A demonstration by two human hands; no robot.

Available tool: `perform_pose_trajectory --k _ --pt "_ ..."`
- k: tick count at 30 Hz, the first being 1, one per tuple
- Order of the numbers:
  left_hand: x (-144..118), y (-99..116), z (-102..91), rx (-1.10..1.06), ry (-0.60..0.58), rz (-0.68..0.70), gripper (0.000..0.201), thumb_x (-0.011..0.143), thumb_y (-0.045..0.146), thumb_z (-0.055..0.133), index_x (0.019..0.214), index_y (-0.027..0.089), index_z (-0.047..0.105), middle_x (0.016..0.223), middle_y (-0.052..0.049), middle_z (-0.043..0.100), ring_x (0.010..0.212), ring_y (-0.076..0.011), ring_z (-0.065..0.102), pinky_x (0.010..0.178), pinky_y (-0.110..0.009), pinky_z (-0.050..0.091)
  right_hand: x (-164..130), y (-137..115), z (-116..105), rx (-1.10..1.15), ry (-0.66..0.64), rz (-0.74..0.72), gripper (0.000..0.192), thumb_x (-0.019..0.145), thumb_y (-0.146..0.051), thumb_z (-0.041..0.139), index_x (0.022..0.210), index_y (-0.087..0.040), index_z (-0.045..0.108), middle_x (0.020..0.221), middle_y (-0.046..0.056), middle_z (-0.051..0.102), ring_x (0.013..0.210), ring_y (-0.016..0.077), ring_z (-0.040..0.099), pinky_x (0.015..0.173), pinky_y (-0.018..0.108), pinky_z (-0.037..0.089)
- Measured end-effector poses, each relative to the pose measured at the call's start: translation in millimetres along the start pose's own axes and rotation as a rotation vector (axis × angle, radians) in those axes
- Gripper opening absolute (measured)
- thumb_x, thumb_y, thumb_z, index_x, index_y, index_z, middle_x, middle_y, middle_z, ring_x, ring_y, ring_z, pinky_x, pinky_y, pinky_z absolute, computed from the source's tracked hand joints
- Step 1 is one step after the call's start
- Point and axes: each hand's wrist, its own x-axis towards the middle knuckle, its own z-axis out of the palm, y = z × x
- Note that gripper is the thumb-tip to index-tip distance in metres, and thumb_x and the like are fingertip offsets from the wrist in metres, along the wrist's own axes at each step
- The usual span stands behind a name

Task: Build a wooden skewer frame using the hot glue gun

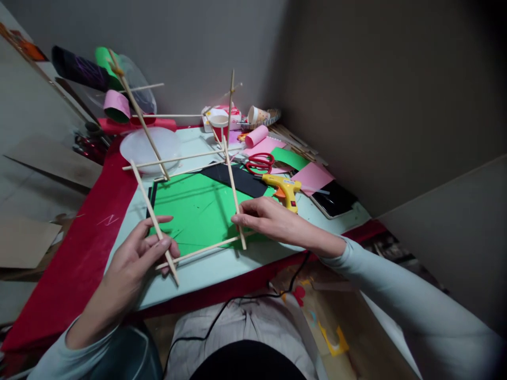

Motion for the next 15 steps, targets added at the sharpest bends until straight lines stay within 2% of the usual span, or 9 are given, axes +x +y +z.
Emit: perform_pose_trajectory --k 4,8,15 --pt "4 -2 -1.1 0.053 0.082 0.028 0.059 0.076 0.052 0.081 0.123 0.027 0.057 0.077 -0.002 0.07 0.058 -0.0159 0.059 0.049 -0.024 0.051 5 13 2 -0.125 0.03 -0.045 0.034 0.1 -0.033 0.056 0.07 -0.017 0.056 0.064 -0.003 0.054 0.06 0.0106 0.046 0.061 0.028 0.026" --pt "3 -3 -2.9 0.034 0.154 0.051 0.064 0.074 0.05 0.084 0.126 0.024 0.059 0.082 -0.003 0.071 0.065 -0.0169 0.062 0.049 -0.022 0.056 7 28 3 -0.124 -0.005 -0.036 0.036 0.101 -0.035 0.054 0.07 -0.017 0.056 0.064 -0.003 0.053 0.059 0.01 0.043 0.061 0.028 0.026" --pt "1 -6 -2.4 -0.016 0.24 0.069 0.063 0.074 0.043 0.085 0.128 0.024 0.061 0.084 -0.001 0.071 0.064 -0.0137 0.064 0.052 -0.017 0.058 4 25 -3 -0.114 -0.104 -0.058 0.023 0.098 -0.032 0.059 0.089 -0.013 0.067 0.073 -0.001 0.06 0.065 0.0122 0.049 0.062 0.027 0.031"
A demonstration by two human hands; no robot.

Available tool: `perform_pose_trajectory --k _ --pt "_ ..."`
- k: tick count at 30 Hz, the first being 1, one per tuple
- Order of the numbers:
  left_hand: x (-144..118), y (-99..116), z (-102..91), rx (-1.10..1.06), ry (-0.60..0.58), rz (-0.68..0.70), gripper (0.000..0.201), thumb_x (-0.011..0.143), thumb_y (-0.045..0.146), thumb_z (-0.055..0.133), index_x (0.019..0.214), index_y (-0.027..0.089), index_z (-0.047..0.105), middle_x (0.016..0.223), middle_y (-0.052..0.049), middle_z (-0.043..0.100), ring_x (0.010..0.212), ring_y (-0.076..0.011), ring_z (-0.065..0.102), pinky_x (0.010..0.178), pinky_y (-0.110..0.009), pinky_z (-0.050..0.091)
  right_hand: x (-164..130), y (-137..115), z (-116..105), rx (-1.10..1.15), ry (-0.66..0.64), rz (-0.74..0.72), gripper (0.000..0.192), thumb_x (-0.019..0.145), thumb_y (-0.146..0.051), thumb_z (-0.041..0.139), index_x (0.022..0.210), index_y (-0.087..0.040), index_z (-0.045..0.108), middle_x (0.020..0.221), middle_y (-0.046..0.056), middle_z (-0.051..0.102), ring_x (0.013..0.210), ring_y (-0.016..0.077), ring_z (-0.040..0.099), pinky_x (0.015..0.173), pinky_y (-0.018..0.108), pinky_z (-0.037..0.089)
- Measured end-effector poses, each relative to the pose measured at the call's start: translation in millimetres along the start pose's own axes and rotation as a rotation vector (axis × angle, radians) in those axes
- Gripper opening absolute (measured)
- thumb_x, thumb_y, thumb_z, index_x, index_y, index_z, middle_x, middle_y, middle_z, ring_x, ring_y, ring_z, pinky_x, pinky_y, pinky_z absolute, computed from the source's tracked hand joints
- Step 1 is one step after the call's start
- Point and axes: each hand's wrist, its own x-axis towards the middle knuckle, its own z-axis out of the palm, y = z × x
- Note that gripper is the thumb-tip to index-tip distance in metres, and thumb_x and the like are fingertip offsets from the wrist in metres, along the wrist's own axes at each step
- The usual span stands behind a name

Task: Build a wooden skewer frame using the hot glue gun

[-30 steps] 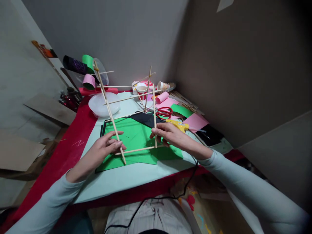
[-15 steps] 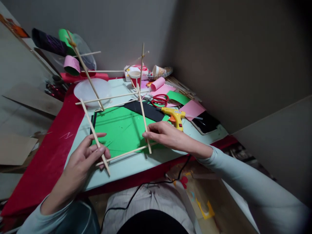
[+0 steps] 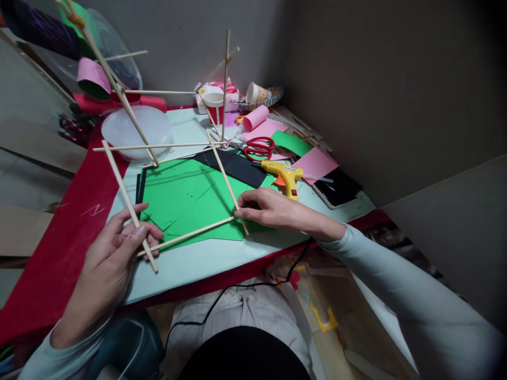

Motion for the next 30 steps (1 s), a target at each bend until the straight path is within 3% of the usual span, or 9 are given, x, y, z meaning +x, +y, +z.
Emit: perform_pose_trajectory --k 9,13,20,25,30 --pt "-1 3 1.2 -0.048 0.025 -0.029 0.054 0.079 0.034 0.082 0.129 0.023 0.064 0.084 0.0 0.072 0.065 -0.0116 0.064 0.056 -0.014 0.057 -1 -2 -2 -0.035 -0.008 -0.071 0.019 0.098 -0.028 0.061 0.096 -0.012 0.07 0.088 0.006 0.068 0.074 0.0159 0.057 0.07 0.028 0.037" --pt "-1 1 0.5 -0.061 0.044 -0.034 0.059 0.075 0.039 0.086 0.128 0.024 0.065 0.084 0.0 0.072 0.066 -0.0117 0.064 0.057 -0.014 0.057 0 -5 -1 -0.028 -0.005 -0.094 0.016 0.098 -0.028 0.063 0.095 -0.013 0.068 0.092 0.007 0.068 0.081 0.0176 0.059 0.074 0.029 0.037" --pt "-2 0 -2.7 -0.093 0.098 -0.03 0.077 0.057 0.053 0.095 0.123 0.024 0.067 0.081 0.0 0.072 0.063 -0.0125 0.062 0.053 -0.015 0.055 4 -11 -2 0.141 -0.11 -0.028 0.014 0.095 -0.024 0.061 0.085 -0.017 0.057 0.075 -0.002 0.055 0.068 0.014 0.046 0.066 0.029 0.03" --pt "0 1 -8.7 -0.057 0.08 -0.023 0.074 0.063 0.056 0.09 0.125 0.024 0.066 0.082 0.0 0.071 0.063 -0.0123 0.061 0.052 -0.015 0.051 7 -14 -2 0.261 -0.18 -0.013 0.015 0.094 -0.028 0.06 0.084 -0.018 0.055 0.075 0.0 0.058 0.069 0.0142 0.05 0.063 0.027 0.035" --pt "6 10 -21.2 0.145 -0.017 -0.01 0.092 0.066 0.069 0.08 0.137 0.015 0.058 0.081 -0.002 0.071 0.056 -0.0135 0.053 0.045 -0.023 0.044 6 -20 4 0.407 -0.189 0.053 0.03 0.088 -0.043 0.067 0.079 -0.019 0.051 0.068 -0.005 0.047 0.061 0.0104 0.041 0.054 0.024 0.032"
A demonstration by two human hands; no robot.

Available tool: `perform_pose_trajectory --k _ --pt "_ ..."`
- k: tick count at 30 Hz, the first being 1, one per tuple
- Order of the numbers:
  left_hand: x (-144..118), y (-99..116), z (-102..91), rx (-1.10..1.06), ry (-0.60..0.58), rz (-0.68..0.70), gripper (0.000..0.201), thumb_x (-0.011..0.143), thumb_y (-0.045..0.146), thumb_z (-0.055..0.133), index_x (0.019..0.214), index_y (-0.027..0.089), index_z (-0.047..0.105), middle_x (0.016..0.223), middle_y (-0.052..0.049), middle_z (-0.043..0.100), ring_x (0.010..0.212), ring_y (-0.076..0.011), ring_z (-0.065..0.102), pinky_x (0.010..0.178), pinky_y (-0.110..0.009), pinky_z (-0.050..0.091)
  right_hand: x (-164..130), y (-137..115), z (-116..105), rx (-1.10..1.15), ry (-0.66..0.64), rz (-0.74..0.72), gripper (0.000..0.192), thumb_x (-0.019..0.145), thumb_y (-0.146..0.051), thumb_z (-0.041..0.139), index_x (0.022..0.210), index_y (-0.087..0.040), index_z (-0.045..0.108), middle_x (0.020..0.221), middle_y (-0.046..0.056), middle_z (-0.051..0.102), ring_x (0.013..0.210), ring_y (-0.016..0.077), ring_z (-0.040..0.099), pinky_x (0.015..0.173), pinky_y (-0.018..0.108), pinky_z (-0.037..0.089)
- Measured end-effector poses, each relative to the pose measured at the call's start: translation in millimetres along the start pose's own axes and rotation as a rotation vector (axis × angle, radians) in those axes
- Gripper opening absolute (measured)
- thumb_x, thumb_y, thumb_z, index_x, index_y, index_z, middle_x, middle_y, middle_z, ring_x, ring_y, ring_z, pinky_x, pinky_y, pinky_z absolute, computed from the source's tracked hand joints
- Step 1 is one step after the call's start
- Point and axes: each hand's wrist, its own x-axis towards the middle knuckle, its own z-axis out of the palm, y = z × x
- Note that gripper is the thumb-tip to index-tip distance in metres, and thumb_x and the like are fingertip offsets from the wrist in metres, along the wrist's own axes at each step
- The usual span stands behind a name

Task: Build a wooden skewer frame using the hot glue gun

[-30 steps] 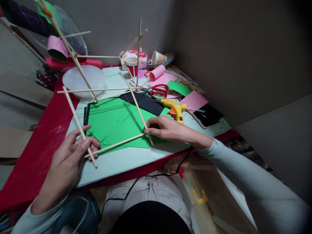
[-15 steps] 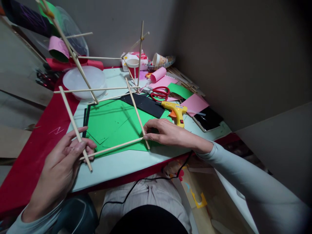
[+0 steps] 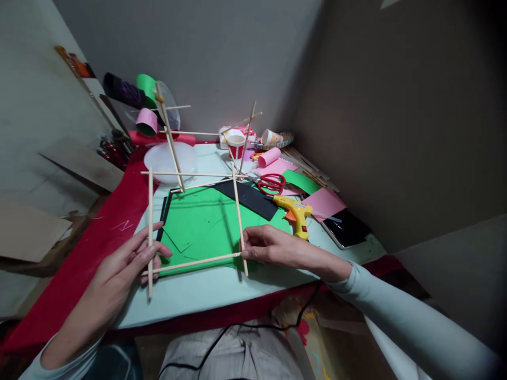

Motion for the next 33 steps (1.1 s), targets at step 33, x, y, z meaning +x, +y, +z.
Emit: perform_pose_trajectory --k 33 --pt "-36 -8 73.7 0.441 -0.195 0.972 0.039 0.096 0.006 0.061 0.132 0.019 0.067 0.106 -0.008 0.076 0.095 -0.0128 0.071 0.085 -0.022 0.057 -45 16 53 0.834 -0.013 0.069 0.028 0.099 -0.038 0.065 0.118 -0.017 0.07 0.104 0.007 0.078 0.054 0.0046 0.063 0.041 0.013 0.038"
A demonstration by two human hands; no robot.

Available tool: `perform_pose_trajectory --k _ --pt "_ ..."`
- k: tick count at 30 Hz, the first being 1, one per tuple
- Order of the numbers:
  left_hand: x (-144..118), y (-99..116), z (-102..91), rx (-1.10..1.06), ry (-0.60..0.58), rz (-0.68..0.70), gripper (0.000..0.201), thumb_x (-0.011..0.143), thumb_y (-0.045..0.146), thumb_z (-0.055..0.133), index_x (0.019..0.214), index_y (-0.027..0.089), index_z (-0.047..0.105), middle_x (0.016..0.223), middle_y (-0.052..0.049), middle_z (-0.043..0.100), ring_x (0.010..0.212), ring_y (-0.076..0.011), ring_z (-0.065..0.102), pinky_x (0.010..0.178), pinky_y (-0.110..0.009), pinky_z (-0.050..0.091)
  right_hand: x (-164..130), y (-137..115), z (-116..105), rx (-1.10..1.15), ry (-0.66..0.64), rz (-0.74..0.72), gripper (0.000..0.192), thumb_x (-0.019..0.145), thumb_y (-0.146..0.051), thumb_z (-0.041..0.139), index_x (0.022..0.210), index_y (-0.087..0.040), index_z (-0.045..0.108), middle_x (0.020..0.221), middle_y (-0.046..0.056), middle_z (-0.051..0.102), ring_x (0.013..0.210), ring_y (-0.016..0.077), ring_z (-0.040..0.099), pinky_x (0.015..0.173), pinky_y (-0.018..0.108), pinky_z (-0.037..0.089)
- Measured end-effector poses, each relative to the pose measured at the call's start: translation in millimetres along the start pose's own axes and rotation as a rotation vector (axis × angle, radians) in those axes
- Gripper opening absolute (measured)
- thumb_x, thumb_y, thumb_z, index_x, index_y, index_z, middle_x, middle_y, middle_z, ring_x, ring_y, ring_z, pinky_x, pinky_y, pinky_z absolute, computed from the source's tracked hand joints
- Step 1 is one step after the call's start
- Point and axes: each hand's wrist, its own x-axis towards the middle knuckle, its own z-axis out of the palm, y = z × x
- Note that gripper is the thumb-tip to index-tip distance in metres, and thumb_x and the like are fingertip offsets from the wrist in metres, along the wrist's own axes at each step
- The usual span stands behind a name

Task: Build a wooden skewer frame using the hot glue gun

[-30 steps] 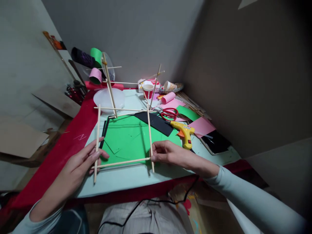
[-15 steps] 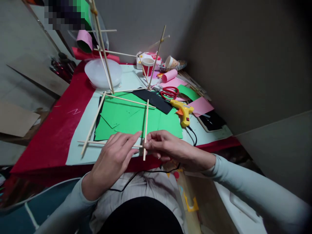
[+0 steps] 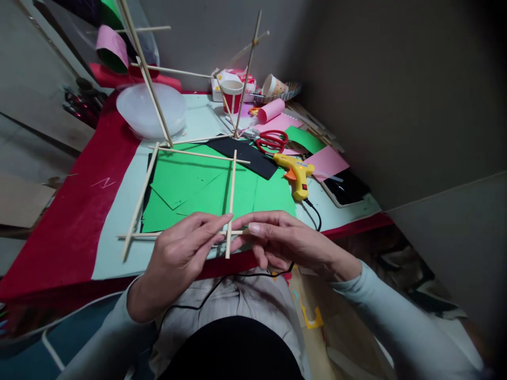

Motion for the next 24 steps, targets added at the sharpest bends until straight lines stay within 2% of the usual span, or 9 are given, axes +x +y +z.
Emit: perform_pose_trajectory --k 3,7,9,12,14,16,19,21,24 --pt "-3 -2 1.5 -0.012 -0.013 -0.039 0.046 0.095 0.005 0.06 0.136 0.025 0.066 0.108 -0.007 0.074 0.094 -0.0123 0.071 0.084 -0.021 0.057 -8 1 3 -0.098 0.028 -0.03 0.03 0.102 -0.037 0.061 0.124 -0.019 0.07 0.087 0.002 0.076 0.051 0.0054 0.059 0.043 0.015 0.039" --pt "-6 -3 3.0 -0.051 -0.022 -0.068 0.056 0.093 0.003 0.061 0.14 0.033 0.062 0.116 -0.005 0.071 0.101 -0.0131 0.07 0.088 -0.022 0.058 -18 6 14 -0.35 0.201 -0.132 0.033 0.103 -0.039 0.058 0.13 -0.021 0.067 0.075 -0.001 0.071 0.057 0.009 0.06 0.05 0.018 0.045" --pt "-5 -1 3.2 -0.055 -0.012 -0.071 0.057 0.093 0.002 0.061 0.139 0.034 0.063 0.119 -0.005 0.069 0.103 -0.0127 0.069 0.089 -0.021 0.058 -21 12 18 -0.527 0.344 -0.304 0.031 0.104 -0.037 0.059 0.13 -0.022 0.067 0.084 0.001 0.074 0.068 0.0118 0.065 0.058 0.022 0.05" --pt "-4 1 3.1 -0.022 0.003 -0.083 0.051 0.093 0.001 0.06 0.135 0.03 0.066 0.123 -0.006 0.069 0.106 -0.0132 0.069 0.088 -0.021 0.058 -22 24 21 -0.772 0.646 -0.64 0.02 0.103 -0.025 0.06 0.121 -0.023 0.067 0.109 0.005 0.075 0.086 0.0153 0.07 0.07 0.028 0.055" --pt "-4 2 3.4 -0.004 0.007 -0.09 0.047 0.093 0.002 0.061 0.132 0.027 0.069 0.123 -0.008 0.069 0.106 -0.0136 0.07 0.088 -0.021 0.058 -20 32 22 -0.96 0.76 -0.844 0.017 0.099 -0.019 0.065 0.116 -0.024 0.065 0.115 0.006 0.075 0.096 0.0183 0.07 0.08 0.033 0.056" --pt "-3 3 4.1 0.002 0.01 -0.089 0.044 0.094 0.004 0.061 0.131 0.025 0.07 0.123 -0.009 0.069 0.104 -0.0139 0.07 0.086 -0.022 0.059 -15 39 24 -1.203 0.747 -0.98 0.021 0.096 -0.019 0.071 0.114 -0.023 0.063 0.111 0.008 0.075 0.1 0.0216 0.067 0.087 0.038 0.053" --pt "-2 4 5.1 0.02 0.015 -0.074 0.041 0.095 0.005 0.06 0.129 0.025 0.071 0.122 -0.009 0.07 0.105 -0.0153 0.07 0.086 -0.024 0.059 -2 44 30 -1.521 0.681 -1.078 0.015 0.097 -0.016 0.067 0.112 -0.021 0.065 0.102 0.007 0.076 0.092 0.0216 0.065 0.085 0.041 0.049" --pt "-2 5 5.4 0.028 0.016 -0.065 0.041 0.095 0.005 0.059 0.128 0.025 0.071 0.121 -0.009 0.071 0.105 -0.0156 0.071 0.086 -0.024 0.059 5 45 33 -1.625 0.684 -1.131 0.015 0.098 -0.012 0.061 0.105 -0.022 0.069 0.095 0.004 0.076 0.086 0.0196 0.063 0.084 0.041 0.046" --pt "-1 6 5.6 0.023 0.021 -0.059 0.043 0.095 0.005 0.059 0.13 0.026 0.07 0.122 -0.008 0.07 0.105 -0.0152 0.07 0.085 -0.023 0.059 11 44 31 -1.662 0.682 -1.188 0.016 0.097 -0.012 0.062 0.097 -0.024 0.071 0.092 0.002 0.077 0.084 0.018 0.062 0.085 0.04 0.048"
